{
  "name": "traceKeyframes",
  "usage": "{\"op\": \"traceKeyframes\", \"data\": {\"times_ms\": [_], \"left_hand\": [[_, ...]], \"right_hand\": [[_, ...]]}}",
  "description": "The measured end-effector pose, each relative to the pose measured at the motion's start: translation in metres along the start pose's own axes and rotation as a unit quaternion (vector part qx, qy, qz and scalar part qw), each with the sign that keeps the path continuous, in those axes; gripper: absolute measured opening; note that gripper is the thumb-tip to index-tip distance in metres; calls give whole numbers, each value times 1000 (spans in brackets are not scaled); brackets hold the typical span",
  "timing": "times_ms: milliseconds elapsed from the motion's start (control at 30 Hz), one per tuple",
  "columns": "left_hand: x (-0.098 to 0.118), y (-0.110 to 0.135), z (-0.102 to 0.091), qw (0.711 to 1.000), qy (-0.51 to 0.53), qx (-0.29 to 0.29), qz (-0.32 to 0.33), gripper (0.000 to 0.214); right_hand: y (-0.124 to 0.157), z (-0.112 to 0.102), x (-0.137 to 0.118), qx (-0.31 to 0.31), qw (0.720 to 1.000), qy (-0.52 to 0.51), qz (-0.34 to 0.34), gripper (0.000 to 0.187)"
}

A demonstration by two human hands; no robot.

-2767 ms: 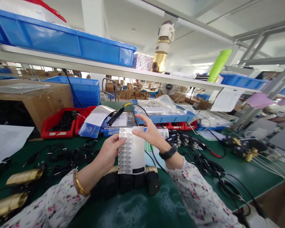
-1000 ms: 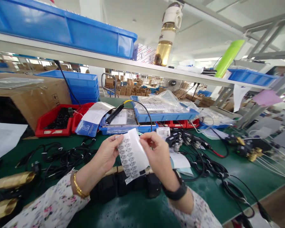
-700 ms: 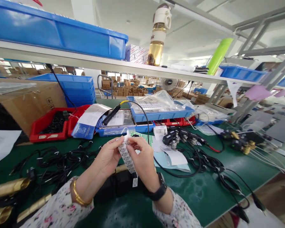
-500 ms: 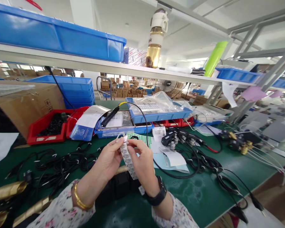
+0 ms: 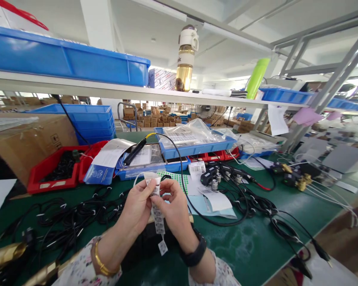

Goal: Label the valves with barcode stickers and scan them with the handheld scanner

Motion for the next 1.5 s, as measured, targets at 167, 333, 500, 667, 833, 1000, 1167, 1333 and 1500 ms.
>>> {"op": "traceKeyframes", "data": {"times_ms": [167, 333, 500, 667, 833, 1000, 1167, 1333, 1500], "left_hand": [[0, 7, 1, 998, -41, -34, 24, 29], [-6, 12, 0, 989, -123, -56, 55, 24], [-3, 8, -3, 996, -86, -21, 27, 28], [4, 11, 1, 994, -99, -41, 20, 30], [7, 14, 5, 985, -149, -79, 41, 29], [13, 9, 4, 957, -254, -96, 99, 25], [16, 8, 5, 976, -194, -95, 3, 22], [9, 11, 2, 980, -110, -138, -88, 18], [3, 13, 0, 974, -97, -168, -116, 18]], "right_hand": [[0, -1, 1, 27, 1000, 3, 4, 24], [3, -1, 2, 61, 996, 61, 3, 17], [3, -14, -11, 28, 994, 86, -57, 41], [-13, -32, -29, -86, 989, 102, -68, 25], [-24, -36, -27, -119, 991, 53, 42, 19], [-20, -37, -31, -141, 985, 88, 39, 17], [-18, -43, -40, -231, 969, 41, 75, 15], [-18, -45, -41, -241, 967, 16, 81, 20], [-16, -46, -41, -233, 967, 19, 96, 26]]}}
Point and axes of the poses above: each hand's wrist, its own y-axis away from the middle knuckle, its own z-axis out of the palm, x = y × z, the point moved 2 cm from there along -y, towards the middle knuckle, and after that the axes turned 8 degrees about z, right-handed, at the moved point
